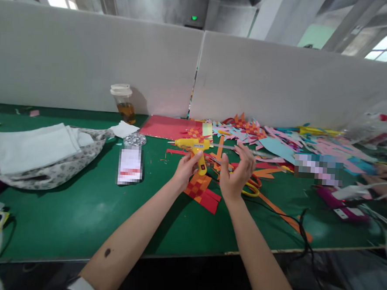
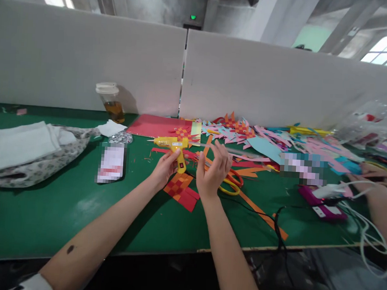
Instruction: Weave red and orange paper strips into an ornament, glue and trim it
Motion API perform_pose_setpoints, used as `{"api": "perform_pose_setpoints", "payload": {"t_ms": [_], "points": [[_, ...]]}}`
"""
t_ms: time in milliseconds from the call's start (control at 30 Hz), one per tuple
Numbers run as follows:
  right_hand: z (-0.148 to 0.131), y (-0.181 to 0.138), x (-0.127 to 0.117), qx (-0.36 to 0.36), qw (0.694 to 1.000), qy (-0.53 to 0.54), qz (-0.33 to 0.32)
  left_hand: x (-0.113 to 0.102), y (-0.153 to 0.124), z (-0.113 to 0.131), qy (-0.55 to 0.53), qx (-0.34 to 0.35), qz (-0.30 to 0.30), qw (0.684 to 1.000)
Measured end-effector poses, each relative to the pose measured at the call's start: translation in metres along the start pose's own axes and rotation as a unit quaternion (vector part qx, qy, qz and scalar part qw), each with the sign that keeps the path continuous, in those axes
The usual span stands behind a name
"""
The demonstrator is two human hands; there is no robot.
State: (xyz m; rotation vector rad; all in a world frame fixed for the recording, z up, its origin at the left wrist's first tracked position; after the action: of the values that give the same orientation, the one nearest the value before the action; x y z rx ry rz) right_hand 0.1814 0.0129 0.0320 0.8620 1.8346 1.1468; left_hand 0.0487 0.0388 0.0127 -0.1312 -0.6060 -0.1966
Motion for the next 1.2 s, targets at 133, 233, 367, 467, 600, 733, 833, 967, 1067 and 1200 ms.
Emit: {"api": "perform_pose_setpoints", "payload": {"t_ms": [133, 233, 367, 467, 600, 733, 833, 967, 1067, 1200], "points": [[0.017, 0.003, 0.000, -0.026, 0.996, -0.067, -0.055, 0.000, 0.000, -0.008, 0.012, 0.002, -0.025, 1.000], [0.022, 0.005, -0.002, -0.044, 0.994, -0.070, -0.073, 0.001, -0.002, -0.009, 0.011, -0.001, -0.034, 0.999], [0.020, 0.007, -0.005, -0.040, 0.996, -0.060, -0.052, 0.002, -0.004, -0.008, 0.021, -0.005, -0.047, 0.999], [0.019, 0.007, -0.007, -0.044, 0.996, -0.059, -0.039, 0.001, -0.004, -0.008, 0.033, 0.005, -0.064, 0.997], [0.019, 0.007, -0.009, -0.041, 0.997, -0.054, -0.036, -0.001, -0.004, -0.009, 0.049, 0.021, -0.078, 0.996], [0.019, 0.007, -0.011, -0.037, 0.997, -0.055, -0.041, 0.001, -0.005, -0.008, 0.060, 0.029, -0.084, 0.994], [0.019, 0.007, -0.011, -0.037, 0.996, -0.067, -0.044, 0.003, -0.007, -0.007, 0.056, 0.027, -0.078, 0.995], [0.020, 0.008, -0.011, -0.045, 0.994, -0.092, -0.041, 0.006, -0.010, -0.004, 0.062, 0.024, -0.078, 0.995], [0.021, 0.008, -0.010, -0.051, 0.992, -0.109, -0.035, 0.007, -0.011, -0.004, 0.075, 0.022, -0.081, 0.994], [0.024, 0.008, -0.009, -0.056, 0.990, -0.123, -0.033, 0.008, -0.012, -0.004, 0.077, 0.025, -0.090, 0.993]]}}
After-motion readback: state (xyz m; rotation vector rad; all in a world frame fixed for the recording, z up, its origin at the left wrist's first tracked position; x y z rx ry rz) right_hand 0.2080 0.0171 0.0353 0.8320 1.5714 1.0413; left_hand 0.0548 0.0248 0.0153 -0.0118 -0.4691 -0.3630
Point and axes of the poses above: each hand's wrist, its own y-axis towards the middle knuckle, its own x-axis out of the palm, z = x × y, the point moved 1 cm from there along y, towards the middle knuckle, and after that the axes turned 2 degrees about -x, right-handed, at the moved point
